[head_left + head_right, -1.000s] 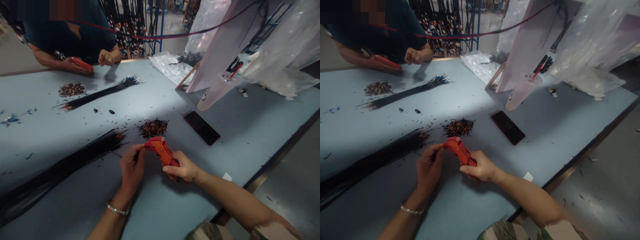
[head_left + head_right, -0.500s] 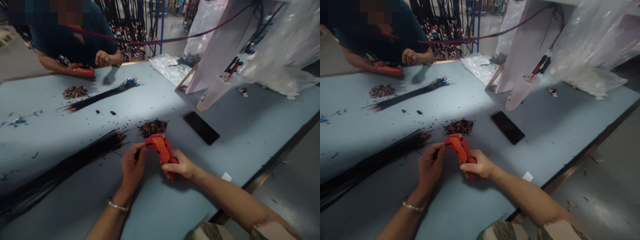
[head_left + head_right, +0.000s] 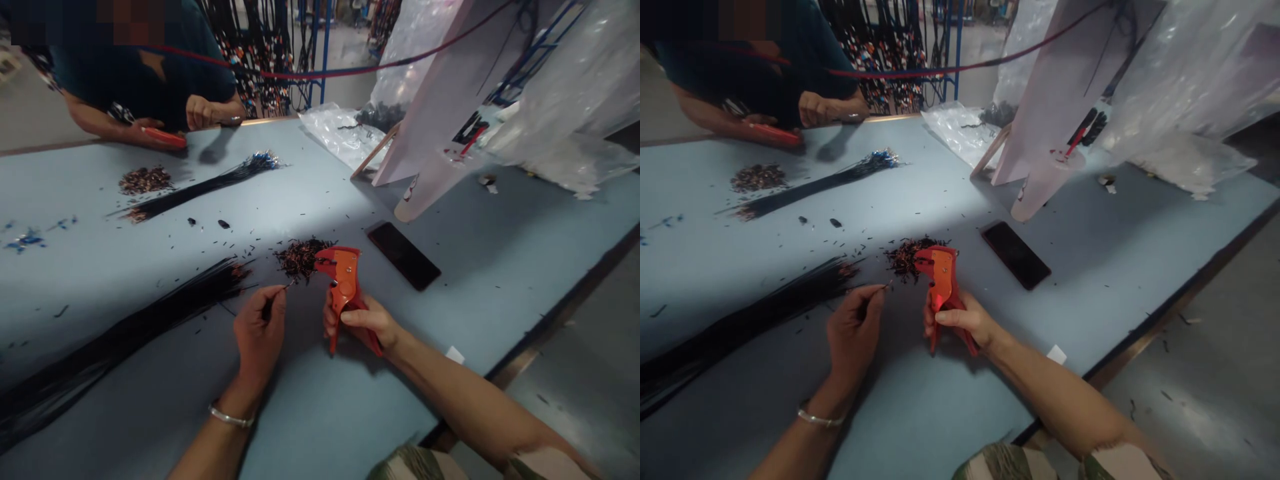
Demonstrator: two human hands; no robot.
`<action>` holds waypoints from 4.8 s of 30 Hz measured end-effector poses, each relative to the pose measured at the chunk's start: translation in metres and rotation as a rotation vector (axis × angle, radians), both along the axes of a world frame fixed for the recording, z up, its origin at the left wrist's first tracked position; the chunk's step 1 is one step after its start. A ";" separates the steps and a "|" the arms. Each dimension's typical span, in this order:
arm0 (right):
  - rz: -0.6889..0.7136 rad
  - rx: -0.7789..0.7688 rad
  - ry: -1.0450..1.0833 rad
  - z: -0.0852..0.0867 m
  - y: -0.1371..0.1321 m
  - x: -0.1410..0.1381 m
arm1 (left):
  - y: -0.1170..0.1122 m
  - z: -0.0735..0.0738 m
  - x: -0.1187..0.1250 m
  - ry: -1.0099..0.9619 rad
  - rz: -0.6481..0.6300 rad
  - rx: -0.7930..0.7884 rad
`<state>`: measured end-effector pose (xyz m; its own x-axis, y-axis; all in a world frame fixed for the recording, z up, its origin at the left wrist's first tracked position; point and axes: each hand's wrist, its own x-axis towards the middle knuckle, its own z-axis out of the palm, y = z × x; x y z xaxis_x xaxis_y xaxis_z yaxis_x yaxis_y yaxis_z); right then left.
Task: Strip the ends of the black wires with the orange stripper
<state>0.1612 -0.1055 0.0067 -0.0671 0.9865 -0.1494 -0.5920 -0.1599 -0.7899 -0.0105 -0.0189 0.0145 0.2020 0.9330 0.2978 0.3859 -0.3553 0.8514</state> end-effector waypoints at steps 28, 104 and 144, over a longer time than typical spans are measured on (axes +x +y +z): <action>0.167 -0.040 -0.377 0.024 -0.006 0.015 | -0.006 -0.001 0.006 0.039 -0.063 0.024; -0.114 0.125 -0.424 0.016 0.002 0.017 | 0.001 -0.008 0.005 -0.075 0.036 -0.142; 0.581 -0.167 0.351 -0.001 -0.002 -0.009 | -0.002 0.002 0.005 -0.755 -0.107 -0.741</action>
